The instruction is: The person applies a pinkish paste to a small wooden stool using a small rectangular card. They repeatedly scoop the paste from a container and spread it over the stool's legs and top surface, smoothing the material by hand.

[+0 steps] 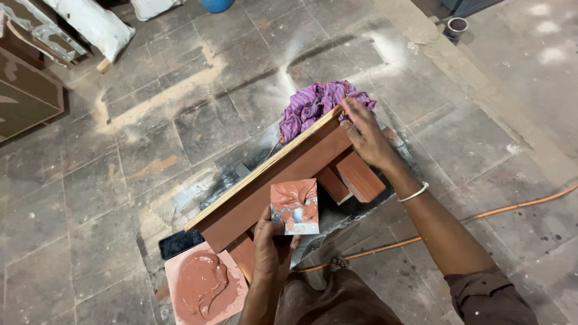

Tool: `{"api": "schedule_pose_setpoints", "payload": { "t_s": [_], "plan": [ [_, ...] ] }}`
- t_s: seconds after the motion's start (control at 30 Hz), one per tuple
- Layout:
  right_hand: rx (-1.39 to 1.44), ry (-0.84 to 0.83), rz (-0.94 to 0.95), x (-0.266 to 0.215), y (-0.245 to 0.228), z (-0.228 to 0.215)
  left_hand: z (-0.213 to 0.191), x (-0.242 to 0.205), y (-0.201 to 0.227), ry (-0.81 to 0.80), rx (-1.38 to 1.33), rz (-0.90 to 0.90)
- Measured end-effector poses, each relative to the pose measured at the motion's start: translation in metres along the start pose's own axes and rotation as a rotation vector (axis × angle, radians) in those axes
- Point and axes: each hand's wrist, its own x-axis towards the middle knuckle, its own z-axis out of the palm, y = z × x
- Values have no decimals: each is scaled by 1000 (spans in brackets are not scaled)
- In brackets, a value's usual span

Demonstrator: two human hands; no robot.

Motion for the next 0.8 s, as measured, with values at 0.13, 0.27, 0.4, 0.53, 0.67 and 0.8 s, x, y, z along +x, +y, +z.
{"api": "schedule_pose_setpoints", "payload": {
  "t_s": [0.13, 0.27, 0.4, 0.53, 0.67, 0.8],
  "plan": [
    [-144, -5, 26, -7, -11, 4, -5, -6, 1, 7, -77, -24],
    [-518, -98, 32, -8, -30, 12, -10, -9, 3, 96, -122, -71],
    [-437, -134, -101, -16, -47, 34, -12, -6, 3, -48, -118, 12],
    [-428, 13, -48, -11, -38, 19, -11, -9, 5, 49, -129, -5],
    [-723, -38, -156, -23, -55, 28, -14, -7, 3, 39, -147, 9],
    [-792, -119, -121, -28, -56, 7, -25, -11, -2, -52, -160, 52]
  ]
}}
